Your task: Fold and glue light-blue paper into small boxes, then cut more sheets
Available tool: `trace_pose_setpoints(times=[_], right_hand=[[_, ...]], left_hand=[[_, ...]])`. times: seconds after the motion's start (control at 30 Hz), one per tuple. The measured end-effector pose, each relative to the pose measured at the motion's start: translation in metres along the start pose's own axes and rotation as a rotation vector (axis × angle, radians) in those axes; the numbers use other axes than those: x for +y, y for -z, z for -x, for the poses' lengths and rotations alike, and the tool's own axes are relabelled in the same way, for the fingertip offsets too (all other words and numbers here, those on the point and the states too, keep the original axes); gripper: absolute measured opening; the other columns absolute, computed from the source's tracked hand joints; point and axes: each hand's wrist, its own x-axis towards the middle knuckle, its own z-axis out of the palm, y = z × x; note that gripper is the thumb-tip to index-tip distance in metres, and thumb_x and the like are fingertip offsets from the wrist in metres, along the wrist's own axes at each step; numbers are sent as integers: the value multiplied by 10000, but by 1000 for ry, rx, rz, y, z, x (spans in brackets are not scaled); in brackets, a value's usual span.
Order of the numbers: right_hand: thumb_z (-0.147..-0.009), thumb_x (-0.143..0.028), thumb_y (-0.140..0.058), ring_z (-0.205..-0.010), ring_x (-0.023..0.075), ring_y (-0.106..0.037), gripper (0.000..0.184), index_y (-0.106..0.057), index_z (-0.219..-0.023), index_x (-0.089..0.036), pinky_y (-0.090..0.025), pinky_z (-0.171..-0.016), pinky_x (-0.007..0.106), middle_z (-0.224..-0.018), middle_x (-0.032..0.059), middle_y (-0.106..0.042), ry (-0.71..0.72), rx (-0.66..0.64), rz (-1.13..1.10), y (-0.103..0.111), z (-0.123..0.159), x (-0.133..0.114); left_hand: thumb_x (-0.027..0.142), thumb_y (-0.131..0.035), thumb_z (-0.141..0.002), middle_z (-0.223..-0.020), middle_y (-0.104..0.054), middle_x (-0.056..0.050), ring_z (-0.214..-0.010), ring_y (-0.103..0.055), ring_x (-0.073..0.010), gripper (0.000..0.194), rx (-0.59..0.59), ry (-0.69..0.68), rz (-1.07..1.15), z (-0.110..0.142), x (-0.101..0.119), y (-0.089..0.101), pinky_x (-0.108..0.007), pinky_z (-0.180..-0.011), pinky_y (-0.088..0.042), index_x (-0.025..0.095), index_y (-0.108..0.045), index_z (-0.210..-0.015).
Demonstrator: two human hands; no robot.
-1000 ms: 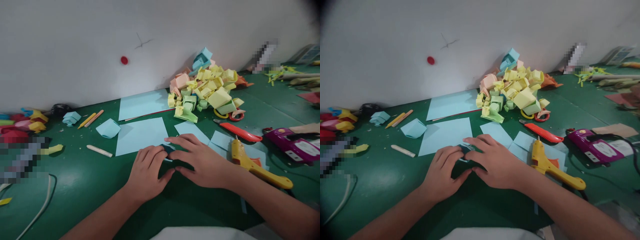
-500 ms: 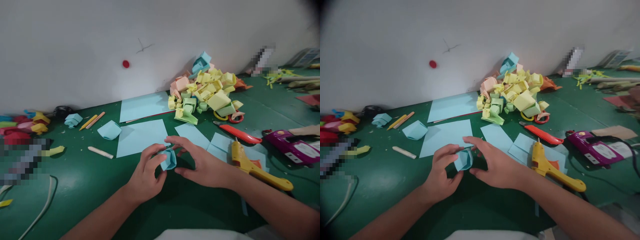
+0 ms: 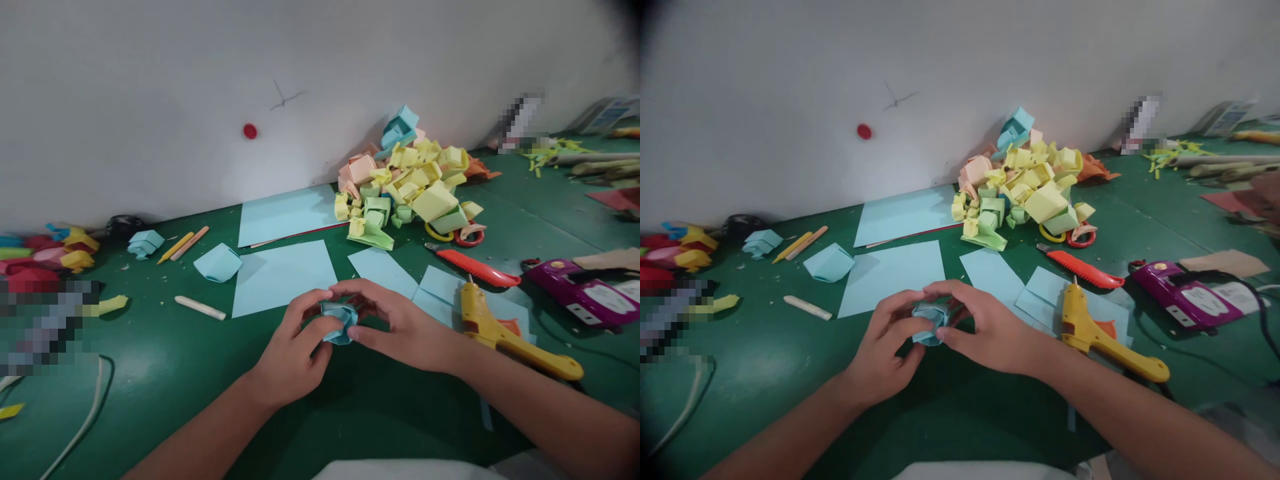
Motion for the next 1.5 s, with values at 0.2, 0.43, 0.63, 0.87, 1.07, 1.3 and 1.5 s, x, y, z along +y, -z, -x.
trace_pose_setpoints(times=[0.2,0.43,0.63,0.87,1.07,1.3,1.5], right_hand=[[-882,-138,-599,-1127,216,-641,458,-534,-1313,-279,-559,-951,417,-1270,53,-647,-19,61,-26,-8,-2,2],[-843,-257,-736,-1040,218,-635,492,-533,-1291,-286,-577,-887,416,-1263,66,-589,-52,95,39,-14,-3,6],[-848,-262,-749,-1007,205,-627,523,-518,-1316,-304,-574,-900,415,-1239,61,-566,-13,39,21,-15,1,7],[-945,-425,-670,-1117,218,-591,486,-473,-1368,-290,-547,-902,386,-1302,82,-560,-176,-89,-288,-13,2,13],[-933,-407,-694,-1100,207,-596,416,-564,-1300,-259,-511,-900,368,-1207,59,-621,-199,-183,-394,-14,-3,11],[-893,-406,-743,-1085,204,-615,458,-576,-1293,-259,-518,-890,364,-1193,55,-636,-238,-162,-464,-15,-4,17],[-850,-381,-786,-1031,197,-622,460,-598,-1243,-233,-541,-845,353,-1131,51,-644,-235,-156,-547,-16,-6,17]], left_hand=[[121,-584,-916,-1450,-427,-162,-1355,-503,-304,331,-59,8,103,-2,3,7,-448,-1077,-533,220,-605,-1232],[58,-574,-907,-1309,-596,-117,-1192,-654,-231,488,174,242,246,-7,-6,-3,-380,-939,-612,250,-533,-1354],[39,-566,-799,-958,-779,-12,-847,-747,-186,321,72,426,297,-9,-14,-3,-305,-750,-619,232,-730,-997],[120,-638,-827,-824,-767,-4,-724,-727,-166,139,100,396,303,-13,-2,5,-264,-652,-591,222,-719,-873],[150,-725,-814,-790,-746,9,-694,-715,-137,88,146,310,356,-10,4,5,-222,-624,-579,220,-700,-862],[171,-713,-846,-789,-737,0,-677,-699,-140,60,151,273,297,-10,1,3,-234,-608,-567,225,-717,-873],[149,-692,-869,-870,-726,-26,-713,-694,-139,145,122,194,309,-13,-1,3,-239,-619,-563,250,-774,-933]])
